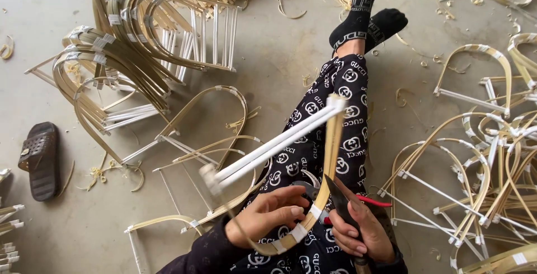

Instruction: Assembling and securing curved bamboo frame components using a cutting tool and white plastic bindings.

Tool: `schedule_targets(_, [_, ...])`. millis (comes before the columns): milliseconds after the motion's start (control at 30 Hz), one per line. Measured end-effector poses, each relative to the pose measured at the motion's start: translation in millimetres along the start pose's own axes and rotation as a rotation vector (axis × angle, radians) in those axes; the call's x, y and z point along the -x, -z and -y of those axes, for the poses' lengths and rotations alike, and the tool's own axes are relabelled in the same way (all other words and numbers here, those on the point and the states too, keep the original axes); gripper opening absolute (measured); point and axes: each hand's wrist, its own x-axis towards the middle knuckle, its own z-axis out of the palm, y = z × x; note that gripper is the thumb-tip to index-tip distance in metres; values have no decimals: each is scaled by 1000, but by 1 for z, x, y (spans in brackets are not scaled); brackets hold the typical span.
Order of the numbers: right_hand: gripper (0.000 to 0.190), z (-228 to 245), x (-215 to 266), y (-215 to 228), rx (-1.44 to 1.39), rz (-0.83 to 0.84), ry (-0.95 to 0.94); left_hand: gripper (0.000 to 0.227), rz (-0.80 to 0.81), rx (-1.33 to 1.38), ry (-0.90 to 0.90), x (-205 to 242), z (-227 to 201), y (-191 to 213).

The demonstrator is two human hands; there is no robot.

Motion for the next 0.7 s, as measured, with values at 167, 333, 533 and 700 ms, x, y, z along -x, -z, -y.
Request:
schedule_targets(167, [66, -8, -1, -10, -27, 71, -7, 59, 55, 88, -25, -6, 34, -7])
schedule_targets(333, [66, -10, 7, -19, 7, 73, -21, 52, 95, 307, 72, 6, 26, -14])
schedule_targets(533, [73, -66, 39, 40, 321, -39, 92, 42, -90, -5, -59, 11, 56, 21])
schedule_targets(700, [62, -62, 34, -16, 524, -429, -168, 40, -141, 217, 142, 25, 41, 5])
